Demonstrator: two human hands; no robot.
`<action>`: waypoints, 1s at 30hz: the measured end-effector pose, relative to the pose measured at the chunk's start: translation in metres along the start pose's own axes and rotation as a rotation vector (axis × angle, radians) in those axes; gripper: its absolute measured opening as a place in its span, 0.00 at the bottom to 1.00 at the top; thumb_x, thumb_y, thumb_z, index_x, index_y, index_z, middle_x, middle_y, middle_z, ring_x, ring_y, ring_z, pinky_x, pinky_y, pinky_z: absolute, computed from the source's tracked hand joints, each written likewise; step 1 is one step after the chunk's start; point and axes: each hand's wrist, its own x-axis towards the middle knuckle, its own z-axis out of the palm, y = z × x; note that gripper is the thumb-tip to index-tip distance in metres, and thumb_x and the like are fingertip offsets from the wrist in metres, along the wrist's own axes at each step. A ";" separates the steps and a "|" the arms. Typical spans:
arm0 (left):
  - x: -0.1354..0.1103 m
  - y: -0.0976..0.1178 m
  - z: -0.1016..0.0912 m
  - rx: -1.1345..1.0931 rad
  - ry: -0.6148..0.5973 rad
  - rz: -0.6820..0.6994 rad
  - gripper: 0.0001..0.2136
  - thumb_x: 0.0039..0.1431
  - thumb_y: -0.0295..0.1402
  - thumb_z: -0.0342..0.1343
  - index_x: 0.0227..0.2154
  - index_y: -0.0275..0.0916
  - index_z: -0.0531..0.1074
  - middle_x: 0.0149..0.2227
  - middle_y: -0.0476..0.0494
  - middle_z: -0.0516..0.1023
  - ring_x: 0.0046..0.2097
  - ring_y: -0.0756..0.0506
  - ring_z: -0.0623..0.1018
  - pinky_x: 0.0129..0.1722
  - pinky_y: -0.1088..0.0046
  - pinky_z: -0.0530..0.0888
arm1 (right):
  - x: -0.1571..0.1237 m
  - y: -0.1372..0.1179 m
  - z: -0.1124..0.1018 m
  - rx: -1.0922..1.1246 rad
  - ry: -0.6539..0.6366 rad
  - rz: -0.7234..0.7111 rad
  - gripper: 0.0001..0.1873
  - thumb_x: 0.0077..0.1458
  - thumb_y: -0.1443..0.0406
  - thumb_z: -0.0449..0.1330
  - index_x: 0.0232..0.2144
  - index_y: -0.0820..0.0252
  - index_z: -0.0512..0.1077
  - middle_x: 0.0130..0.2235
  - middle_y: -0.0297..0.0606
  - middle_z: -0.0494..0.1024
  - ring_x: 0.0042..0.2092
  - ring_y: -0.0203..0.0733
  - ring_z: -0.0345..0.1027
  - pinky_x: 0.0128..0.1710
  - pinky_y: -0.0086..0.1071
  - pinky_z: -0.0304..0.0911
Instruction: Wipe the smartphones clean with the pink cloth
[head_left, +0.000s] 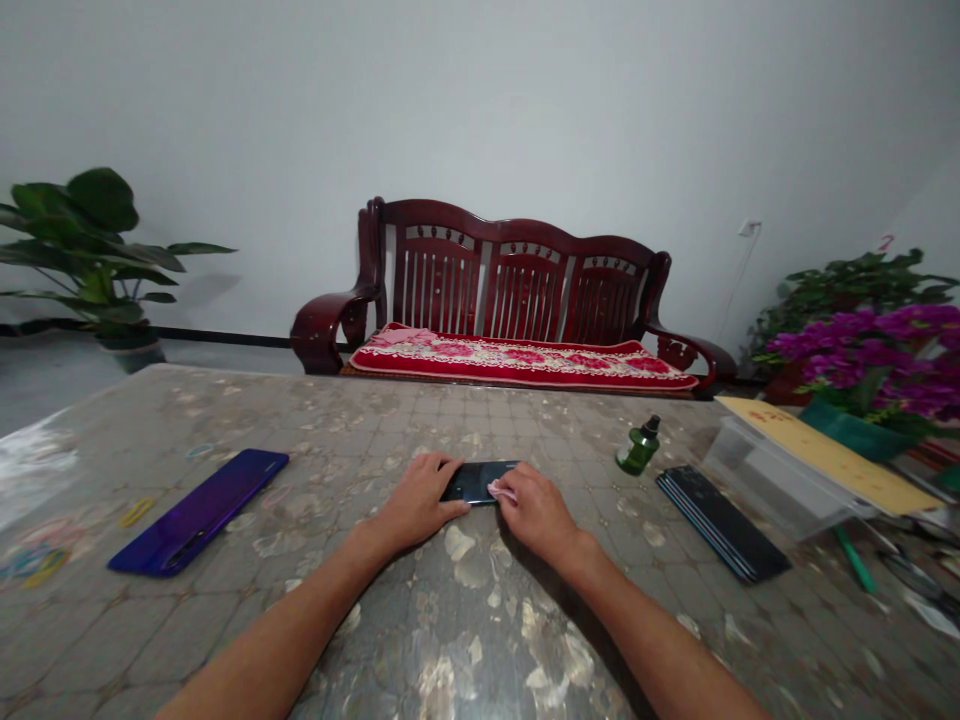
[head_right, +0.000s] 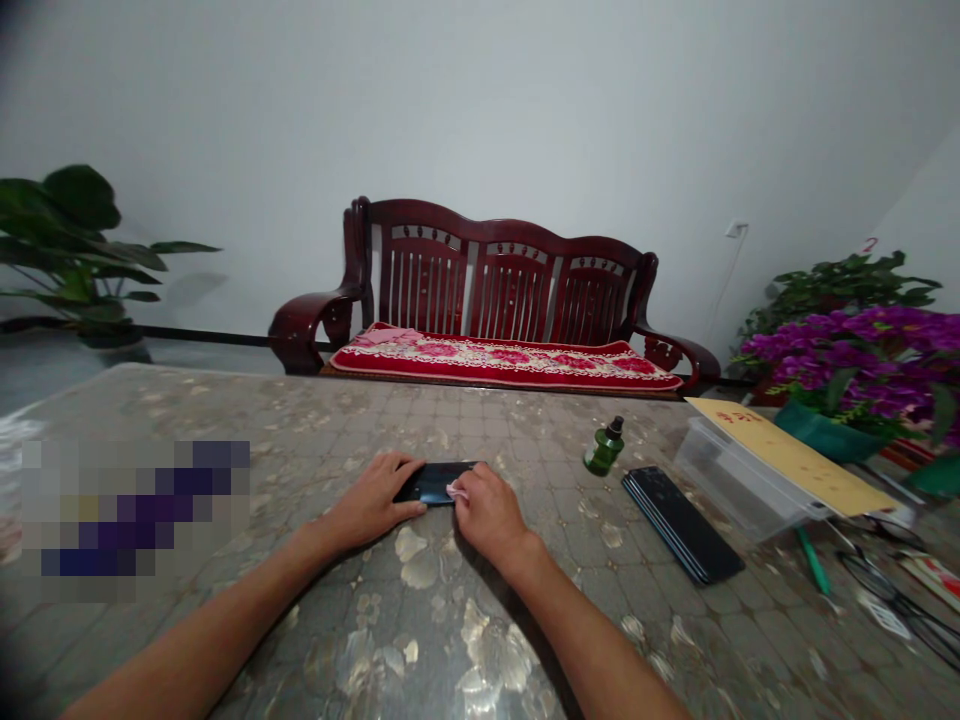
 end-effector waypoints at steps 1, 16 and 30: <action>0.000 0.001 0.000 0.002 -0.001 -0.005 0.26 0.55 0.40 0.61 0.57 0.39 0.67 0.54 0.37 0.70 0.55 0.37 0.68 0.59 0.61 0.64 | 0.001 0.005 -0.003 -0.007 0.001 0.022 0.10 0.62 0.67 0.55 0.36 0.59 0.77 0.39 0.39 0.76 0.42 0.38 0.70 0.41 0.27 0.59; 0.000 -0.003 0.006 -0.025 0.061 -0.016 0.26 0.54 0.42 0.62 0.55 0.40 0.69 0.50 0.38 0.71 0.54 0.36 0.69 0.57 0.60 0.65 | 0.010 0.004 0.003 -0.053 0.001 0.022 0.11 0.63 0.67 0.53 0.36 0.59 0.76 0.40 0.40 0.75 0.43 0.39 0.69 0.44 0.27 0.59; 0.001 -0.001 0.004 -0.015 0.054 -0.027 0.25 0.52 0.42 0.62 0.53 0.40 0.70 0.49 0.38 0.72 0.52 0.36 0.70 0.55 0.59 0.66 | 0.040 -0.002 0.003 -0.120 -0.022 -0.001 0.14 0.65 0.66 0.51 0.37 0.59 0.78 0.40 0.42 0.76 0.45 0.41 0.68 0.47 0.29 0.58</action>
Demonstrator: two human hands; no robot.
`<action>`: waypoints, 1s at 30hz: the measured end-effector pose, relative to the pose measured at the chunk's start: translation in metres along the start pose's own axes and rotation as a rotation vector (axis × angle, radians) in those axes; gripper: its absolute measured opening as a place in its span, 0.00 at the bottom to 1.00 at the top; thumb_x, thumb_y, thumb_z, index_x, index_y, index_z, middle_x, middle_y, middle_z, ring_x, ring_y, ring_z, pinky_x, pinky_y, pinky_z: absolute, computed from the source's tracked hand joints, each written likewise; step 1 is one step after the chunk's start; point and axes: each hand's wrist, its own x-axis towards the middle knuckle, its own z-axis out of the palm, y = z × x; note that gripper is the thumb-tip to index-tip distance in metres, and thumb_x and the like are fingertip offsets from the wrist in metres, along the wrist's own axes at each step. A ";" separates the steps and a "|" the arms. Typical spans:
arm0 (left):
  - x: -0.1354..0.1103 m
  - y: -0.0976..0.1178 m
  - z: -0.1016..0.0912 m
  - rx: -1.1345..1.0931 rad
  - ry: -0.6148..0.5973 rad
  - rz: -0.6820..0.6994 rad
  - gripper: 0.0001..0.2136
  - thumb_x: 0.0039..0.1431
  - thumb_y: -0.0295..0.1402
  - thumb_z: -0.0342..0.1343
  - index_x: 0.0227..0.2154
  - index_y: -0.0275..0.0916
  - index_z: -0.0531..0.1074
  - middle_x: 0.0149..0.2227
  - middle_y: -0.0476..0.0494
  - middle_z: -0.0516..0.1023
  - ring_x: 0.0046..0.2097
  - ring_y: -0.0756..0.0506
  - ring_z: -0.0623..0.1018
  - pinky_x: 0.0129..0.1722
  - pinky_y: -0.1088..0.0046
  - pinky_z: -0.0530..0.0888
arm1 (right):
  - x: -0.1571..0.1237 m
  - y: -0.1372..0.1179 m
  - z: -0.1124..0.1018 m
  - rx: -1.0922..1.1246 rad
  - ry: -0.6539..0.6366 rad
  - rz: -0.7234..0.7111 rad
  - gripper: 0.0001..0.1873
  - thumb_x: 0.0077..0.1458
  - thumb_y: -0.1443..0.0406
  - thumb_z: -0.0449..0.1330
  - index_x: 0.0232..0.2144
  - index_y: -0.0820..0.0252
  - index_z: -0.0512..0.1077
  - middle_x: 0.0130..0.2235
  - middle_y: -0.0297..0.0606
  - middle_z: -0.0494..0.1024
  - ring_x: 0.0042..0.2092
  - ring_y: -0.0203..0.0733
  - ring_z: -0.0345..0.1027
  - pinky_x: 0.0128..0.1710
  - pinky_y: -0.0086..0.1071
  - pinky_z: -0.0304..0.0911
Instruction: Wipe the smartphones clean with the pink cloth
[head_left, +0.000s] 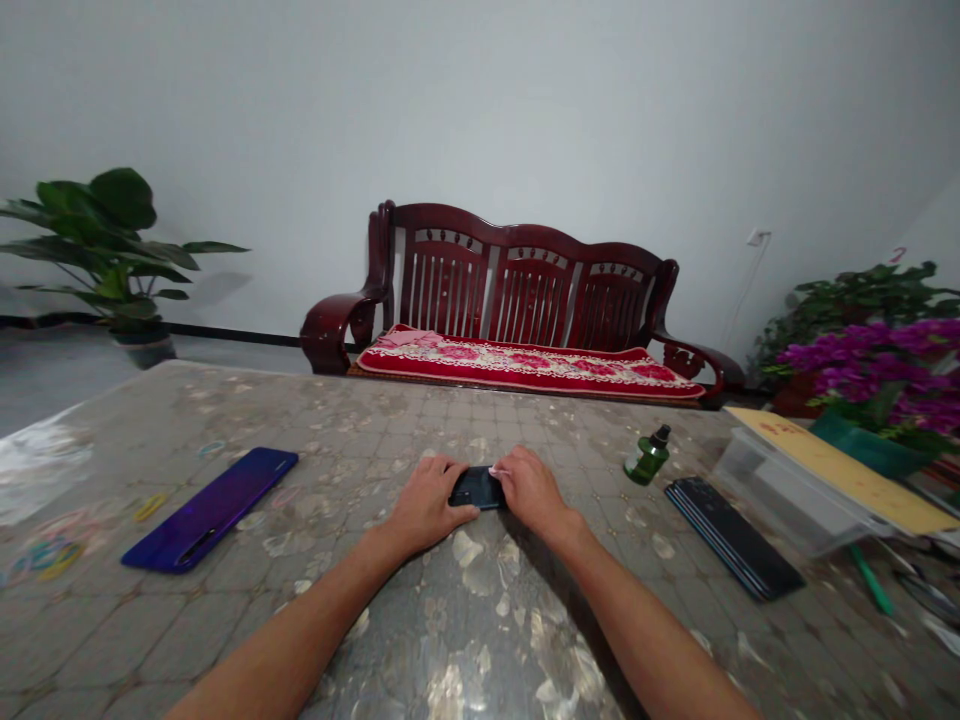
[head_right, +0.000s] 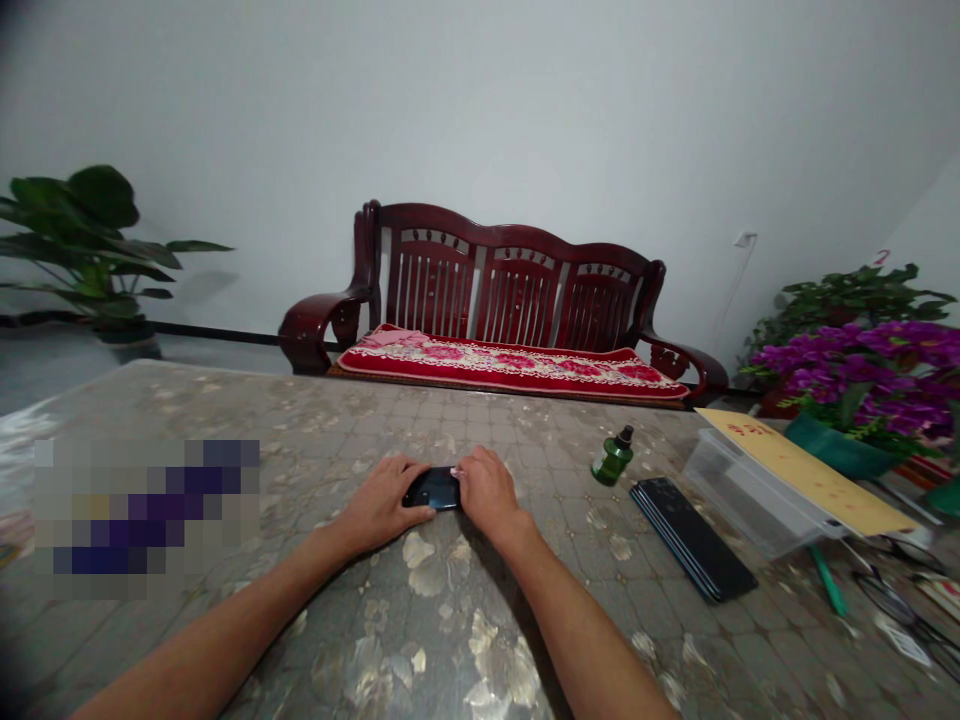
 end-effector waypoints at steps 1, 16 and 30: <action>0.000 0.000 0.000 0.002 -0.003 -0.004 0.25 0.52 0.42 0.62 0.53 0.40 0.70 0.49 0.38 0.72 0.52 0.36 0.70 0.55 0.59 0.66 | 0.000 0.003 -0.001 -0.007 -0.002 0.011 0.14 0.64 0.67 0.52 0.37 0.59 0.78 0.40 0.42 0.76 0.45 0.42 0.68 0.47 0.29 0.58; 0.000 0.009 -0.005 0.023 -0.011 -0.038 0.25 0.52 0.42 0.63 0.52 0.37 0.71 0.47 0.36 0.72 0.51 0.35 0.70 0.54 0.59 0.67 | 0.007 -0.014 0.005 -0.024 0.011 0.029 0.14 0.64 0.67 0.51 0.37 0.59 0.77 0.42 0.44 0.76 0.46 0.44 0.67 0.47 0.31 0.59; 0.000 0.009 -0.001 0.036 0.027 -0.023 0.24 0.52 0.43 0.63 0.50 0.39 0.72 0.45 0.39 0.73 0.49 0.36 0.71 0.52 0.61 0.67 | 0.010 -0.023 0.003 -0.066 -0.015 -0.018 0.15 0.64 0.67 0.51 0.37 0.59 0.78 0.42 0.43 0.76 0.46 0.43 0.68 0.46 0.30 0.59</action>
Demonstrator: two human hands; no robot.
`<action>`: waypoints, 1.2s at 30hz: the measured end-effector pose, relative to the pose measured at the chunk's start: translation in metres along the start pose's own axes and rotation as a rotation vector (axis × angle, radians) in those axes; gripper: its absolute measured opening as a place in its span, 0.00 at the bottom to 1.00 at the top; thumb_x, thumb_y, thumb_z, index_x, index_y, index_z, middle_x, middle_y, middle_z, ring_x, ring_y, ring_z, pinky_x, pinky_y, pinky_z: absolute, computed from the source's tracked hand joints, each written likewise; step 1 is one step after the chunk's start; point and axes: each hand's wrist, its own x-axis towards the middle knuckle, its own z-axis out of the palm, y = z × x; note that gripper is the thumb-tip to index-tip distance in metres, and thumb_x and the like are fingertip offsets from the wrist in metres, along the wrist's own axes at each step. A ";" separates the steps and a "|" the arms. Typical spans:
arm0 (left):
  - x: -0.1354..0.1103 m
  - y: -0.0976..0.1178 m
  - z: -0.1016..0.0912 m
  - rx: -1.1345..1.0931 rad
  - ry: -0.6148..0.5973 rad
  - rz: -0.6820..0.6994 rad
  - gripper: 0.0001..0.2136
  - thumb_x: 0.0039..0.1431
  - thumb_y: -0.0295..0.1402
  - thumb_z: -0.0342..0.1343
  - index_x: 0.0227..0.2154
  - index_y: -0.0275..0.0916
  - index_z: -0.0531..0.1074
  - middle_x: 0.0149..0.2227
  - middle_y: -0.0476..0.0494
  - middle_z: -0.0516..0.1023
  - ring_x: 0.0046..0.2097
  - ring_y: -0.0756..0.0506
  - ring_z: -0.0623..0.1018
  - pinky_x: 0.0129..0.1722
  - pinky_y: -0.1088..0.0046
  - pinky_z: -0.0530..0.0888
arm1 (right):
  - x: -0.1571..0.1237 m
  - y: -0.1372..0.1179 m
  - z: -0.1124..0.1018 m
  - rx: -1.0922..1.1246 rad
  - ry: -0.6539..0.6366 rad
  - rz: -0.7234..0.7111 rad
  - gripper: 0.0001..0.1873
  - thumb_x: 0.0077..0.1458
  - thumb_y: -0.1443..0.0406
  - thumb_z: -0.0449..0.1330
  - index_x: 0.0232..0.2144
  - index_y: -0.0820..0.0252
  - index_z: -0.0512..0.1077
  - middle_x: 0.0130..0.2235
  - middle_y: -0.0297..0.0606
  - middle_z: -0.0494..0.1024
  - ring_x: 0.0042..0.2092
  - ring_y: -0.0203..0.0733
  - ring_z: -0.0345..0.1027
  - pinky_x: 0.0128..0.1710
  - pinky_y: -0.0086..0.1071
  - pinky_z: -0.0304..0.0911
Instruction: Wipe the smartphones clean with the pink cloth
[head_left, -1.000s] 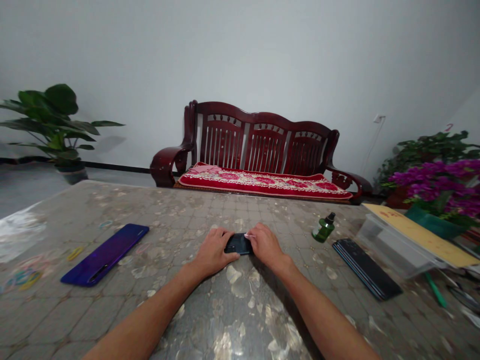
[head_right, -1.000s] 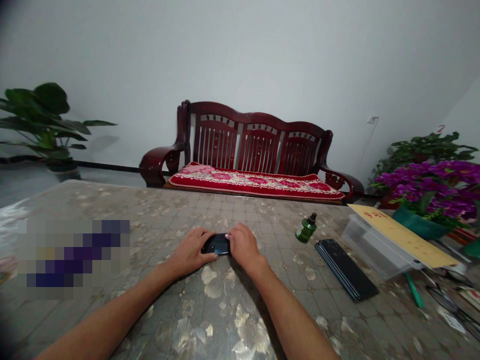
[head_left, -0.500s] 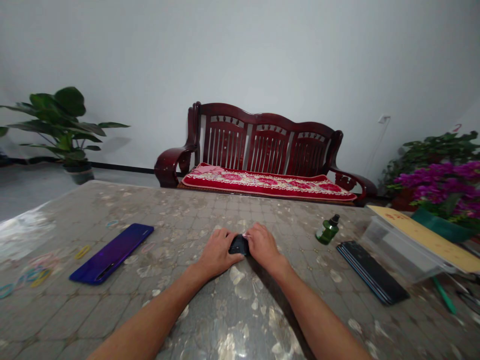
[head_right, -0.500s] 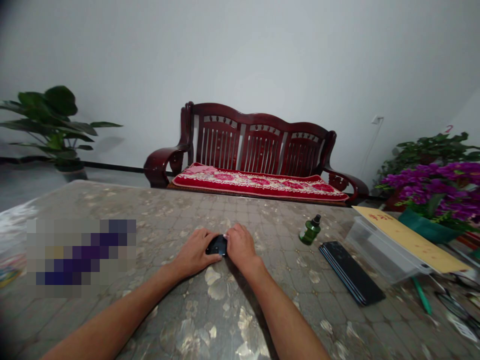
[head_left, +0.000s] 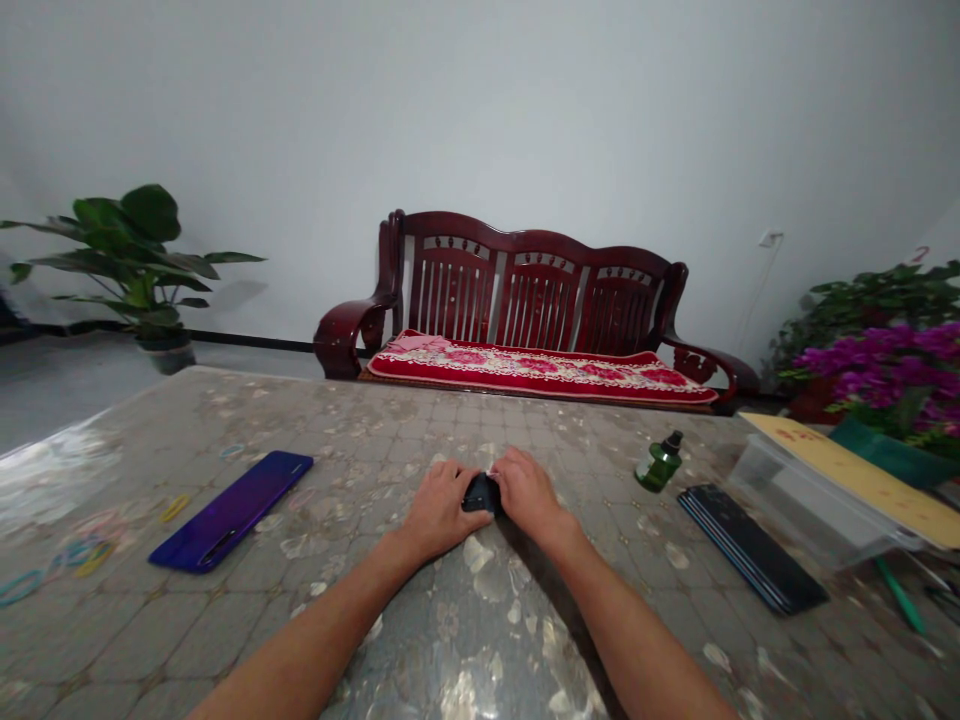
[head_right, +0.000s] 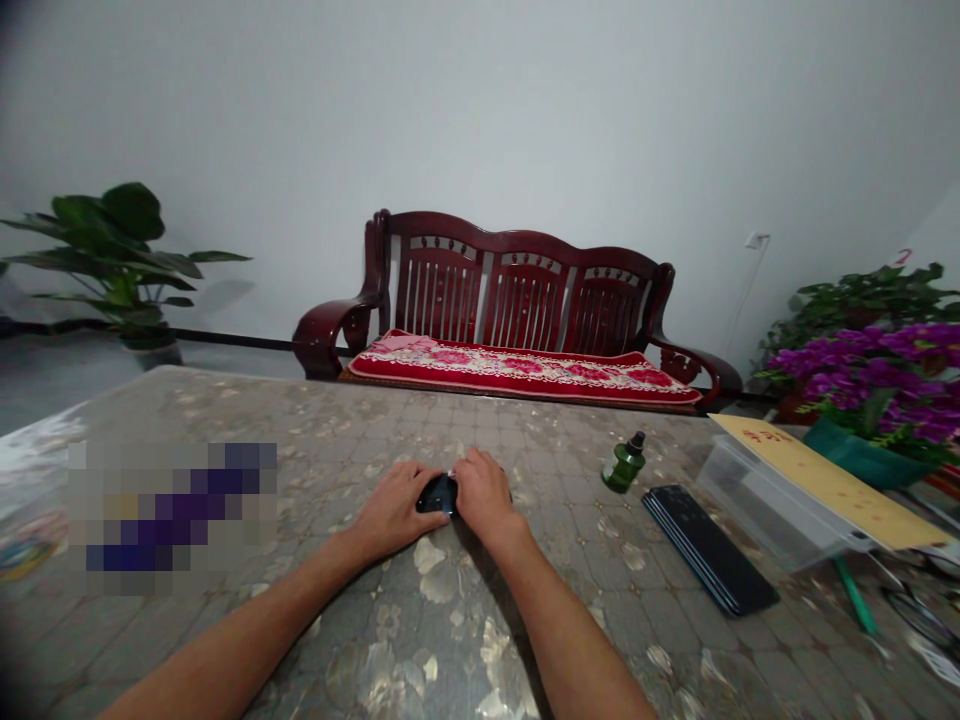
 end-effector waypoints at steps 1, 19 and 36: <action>0.000 0.000 0.000 0.006 0.001 -0.005 0.24 0.52 0.43 0.63 0.50 0.39 0.72 0.45 0.40 0.74 0.49 0.37 0.71 0.52 0.61 0.67 | -0.001 0.004 -0.002 -0.010 -0.007 0.005 0.15 0.64 0.67 0.51 0.37 0.59 0.78 0.42 0.43 0.77 0.46 0.43 0.68 0.46 0.30 0.59; -0.002 0.007 0.000 0.058 0.032 -0.047 0.25 0.52 0.44 0.63 0.51 0.39 0.73 0.44 0.39 0.75 0.48 0.37 0.72 0.51 0.62 0.67 | -0.009 0.025 -0.001 0.023 0.047 0.131 0.14 0.64 0.67 0.52 0.37 0.58 0.78 0.41 0.43 0.76 0.45 0.43 0.68 0.43 0.30 0.58; -0.020 0.044 0.005 0.026 -0.065 -0.152 0.27 0.56 0.43 0.62 0.56 0.35 0.68 0.54 0.34 0.71 0.55 0.36 0.70 0.55 0.61 0.67 | 0.010 0.046 0.021 0.198 0.163 0.240 0.14 0.63 0.70 0.51 0.40 0.57 0.76 0.44 0.41 0.75 0.47 0.41 0.67 0.47 0.28 0.58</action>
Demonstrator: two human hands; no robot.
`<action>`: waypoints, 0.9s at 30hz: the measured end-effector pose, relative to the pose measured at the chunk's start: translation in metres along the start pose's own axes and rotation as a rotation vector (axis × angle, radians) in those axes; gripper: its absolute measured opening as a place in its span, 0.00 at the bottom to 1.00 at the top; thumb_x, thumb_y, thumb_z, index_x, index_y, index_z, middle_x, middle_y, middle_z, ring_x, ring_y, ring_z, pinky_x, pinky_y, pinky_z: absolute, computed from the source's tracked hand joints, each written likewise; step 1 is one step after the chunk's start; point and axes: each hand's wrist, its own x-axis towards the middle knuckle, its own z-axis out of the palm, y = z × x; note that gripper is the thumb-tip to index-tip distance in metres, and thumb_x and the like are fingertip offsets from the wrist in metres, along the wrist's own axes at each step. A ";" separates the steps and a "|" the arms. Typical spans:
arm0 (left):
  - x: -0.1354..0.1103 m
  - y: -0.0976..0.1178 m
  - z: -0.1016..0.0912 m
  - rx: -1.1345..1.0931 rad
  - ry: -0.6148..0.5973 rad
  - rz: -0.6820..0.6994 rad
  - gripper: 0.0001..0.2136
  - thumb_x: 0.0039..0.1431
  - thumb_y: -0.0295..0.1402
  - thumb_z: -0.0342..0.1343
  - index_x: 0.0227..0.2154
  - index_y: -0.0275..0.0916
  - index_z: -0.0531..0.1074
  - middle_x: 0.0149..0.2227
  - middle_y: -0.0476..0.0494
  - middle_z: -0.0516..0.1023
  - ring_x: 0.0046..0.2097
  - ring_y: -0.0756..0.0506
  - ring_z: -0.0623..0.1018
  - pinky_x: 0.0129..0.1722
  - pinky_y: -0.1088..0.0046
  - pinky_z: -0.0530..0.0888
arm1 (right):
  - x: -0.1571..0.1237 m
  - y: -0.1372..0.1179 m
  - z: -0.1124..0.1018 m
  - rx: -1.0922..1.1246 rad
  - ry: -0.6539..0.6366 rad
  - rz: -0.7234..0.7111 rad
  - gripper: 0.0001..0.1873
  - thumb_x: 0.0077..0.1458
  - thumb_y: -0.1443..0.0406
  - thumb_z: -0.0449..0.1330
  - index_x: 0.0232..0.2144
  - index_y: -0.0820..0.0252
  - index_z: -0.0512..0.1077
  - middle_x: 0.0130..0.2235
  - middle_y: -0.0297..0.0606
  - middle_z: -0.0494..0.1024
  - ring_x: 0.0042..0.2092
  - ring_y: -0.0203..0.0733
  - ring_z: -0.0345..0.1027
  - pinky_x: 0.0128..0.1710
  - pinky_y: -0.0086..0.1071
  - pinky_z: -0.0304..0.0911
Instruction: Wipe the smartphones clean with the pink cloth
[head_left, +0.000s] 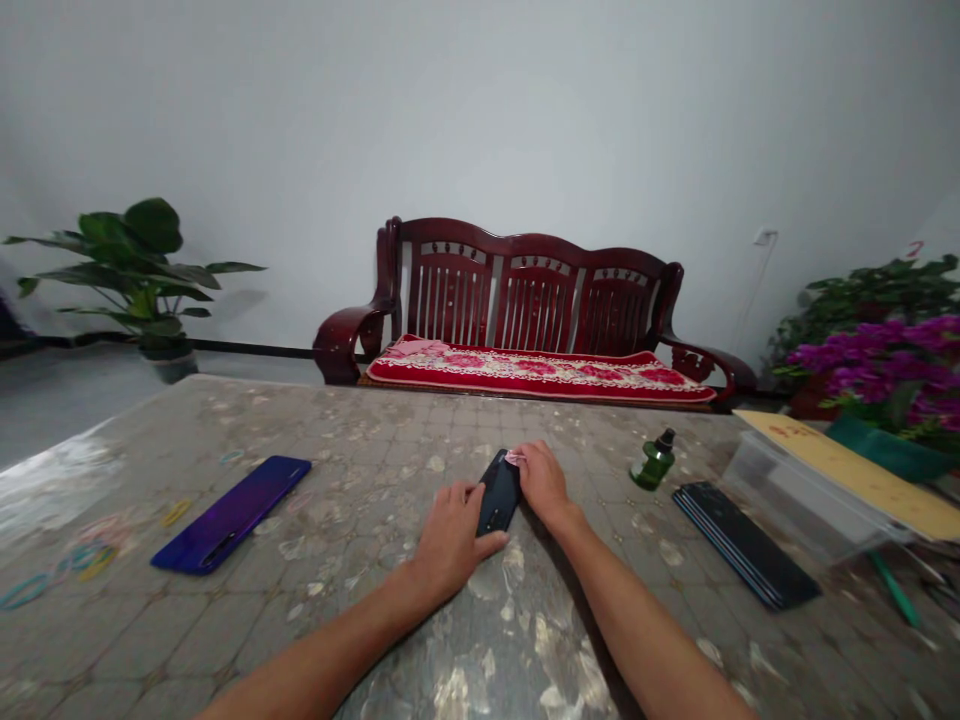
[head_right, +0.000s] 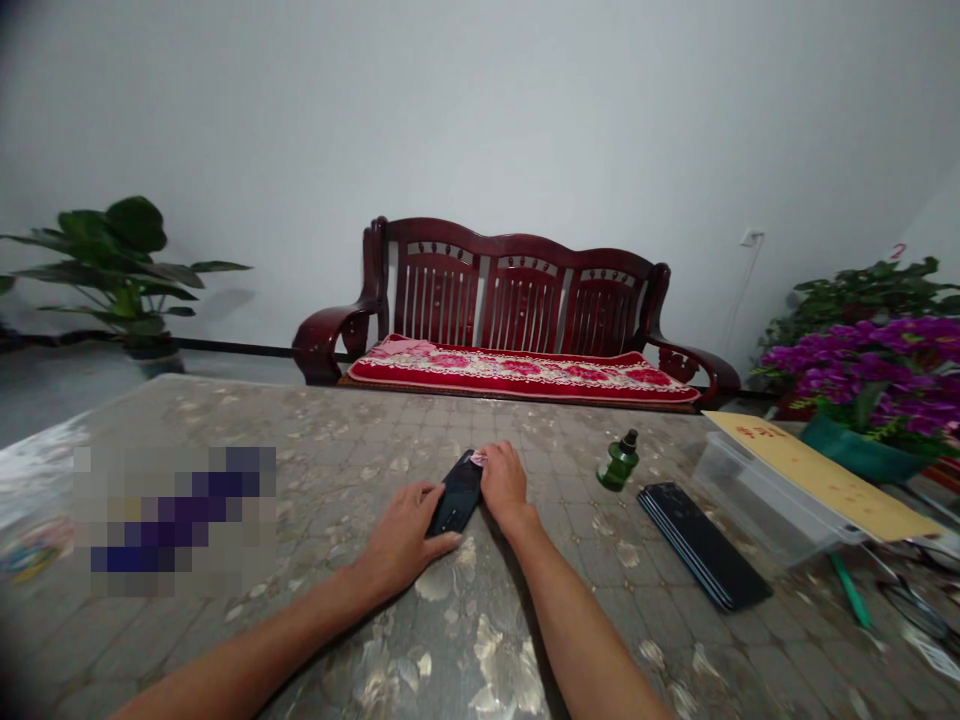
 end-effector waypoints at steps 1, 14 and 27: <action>-0.003 -0.001 0.001 -0.016 -0.009 0.034 0.27 0.56 0.40 0.62 0.57 0.35 0.68 0.56 0.33 0.70 0.56 0.36 0.70 0.56 0.61 0.67 | 0.003 0.001 -0.001 0.001 -0.012 -0.015 0.14 0.63 0.70 0.51 0.40 0.57 0.77 0.44 0.41 0.75 0.47 0.41 0.67 0.47 0.28 0.58; -0.011 -0.023 0.010 0.056 0.128 0.372 0.08 0.65 0.30 0.54 0.39 0.42 0.79 0.44 0.43 0.82 0.45 0.43 0.79 0.48 0.66 0.75 | 0.000 -0.011 -0.010 0.015 -0.154 -0.298 0.11 0.63 0.66 0.56 0.40 0.58 0.79 0.40 0.40 0.76 0.45 0.40 0.67 0.48 0.29 0.59; -0.010 -0.025 0.019 0.085 0.191 0.458 0.07 0.65 0.31 0.56 0.33 0.40 0.78 0.35 0.45 0.81 0.38 0.44 0.78 0.42 0.69 0.73 | 0.001 -0.025 -0.008 -0.021 -0.157 -0.317 0.12 0.61 0.69 0.55 0.38 0.58 0.79 0.39 0.40 0.76 0.45 0.40 0.67 0.47 0.29 0.59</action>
